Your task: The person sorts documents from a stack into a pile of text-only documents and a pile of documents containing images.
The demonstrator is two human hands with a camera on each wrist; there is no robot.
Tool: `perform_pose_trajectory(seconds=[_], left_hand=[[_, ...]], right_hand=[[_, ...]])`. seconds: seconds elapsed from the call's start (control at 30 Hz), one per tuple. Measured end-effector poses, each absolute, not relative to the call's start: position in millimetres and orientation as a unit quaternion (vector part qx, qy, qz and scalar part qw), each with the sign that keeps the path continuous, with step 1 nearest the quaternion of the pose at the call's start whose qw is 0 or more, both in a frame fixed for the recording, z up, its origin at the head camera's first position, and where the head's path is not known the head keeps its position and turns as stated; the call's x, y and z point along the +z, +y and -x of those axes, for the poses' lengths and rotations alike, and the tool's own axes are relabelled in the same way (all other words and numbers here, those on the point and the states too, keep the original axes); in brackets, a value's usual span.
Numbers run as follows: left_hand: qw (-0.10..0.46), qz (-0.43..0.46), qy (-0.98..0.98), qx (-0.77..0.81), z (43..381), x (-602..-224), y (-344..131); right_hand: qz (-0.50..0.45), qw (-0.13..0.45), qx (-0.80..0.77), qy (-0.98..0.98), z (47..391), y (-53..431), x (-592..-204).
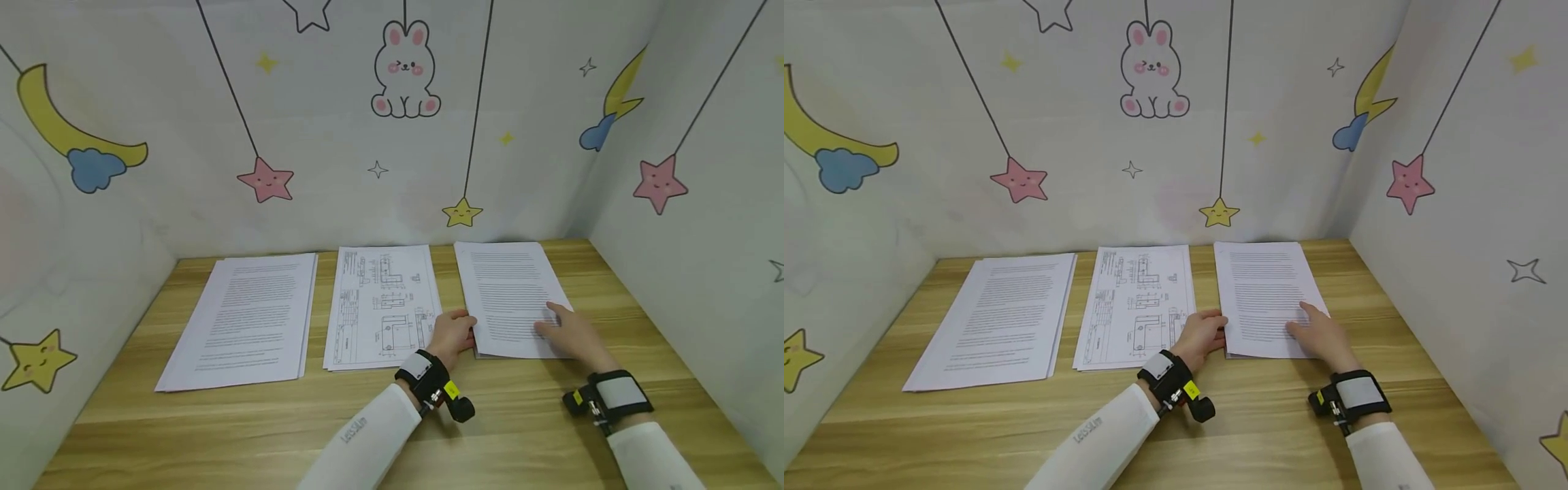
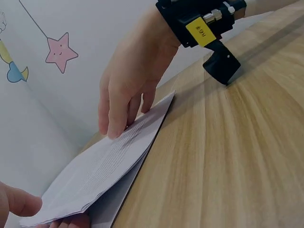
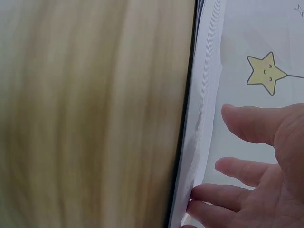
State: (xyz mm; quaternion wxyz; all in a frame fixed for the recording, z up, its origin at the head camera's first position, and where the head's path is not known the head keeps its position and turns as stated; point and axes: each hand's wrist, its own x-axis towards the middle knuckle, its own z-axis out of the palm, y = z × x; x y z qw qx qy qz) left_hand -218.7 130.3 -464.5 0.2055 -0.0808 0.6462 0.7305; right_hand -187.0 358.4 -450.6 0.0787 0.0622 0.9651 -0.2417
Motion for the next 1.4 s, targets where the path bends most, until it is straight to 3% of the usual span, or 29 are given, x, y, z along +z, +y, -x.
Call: perform_pose_trajectory(seconds=[0.47, 0.77, 1.1, 1.4], left_hand=[[0.216, 0.014, 0.711, 0.670, 221, -465, 132], [0.220, 0.000, 0.700, 0.680, 223, -466, 124], [0.220, -0.033, 0.688, 0.691, 225, -458, 98], [0.211, -0.062, 0.699, 0.680, 223, -447, 68]], right_hand=[[0.016, 0.047, -0.277, 0.960, 183, 315, -453], [-0.040, 0.004, -0.352, 0.935, 182, 330, -442], [-0.173, 0.017, -0.485, 0.857, 190, 362, -429], [-0.132, 0.081, -0.574, 0.804, 206, 356, -431]])
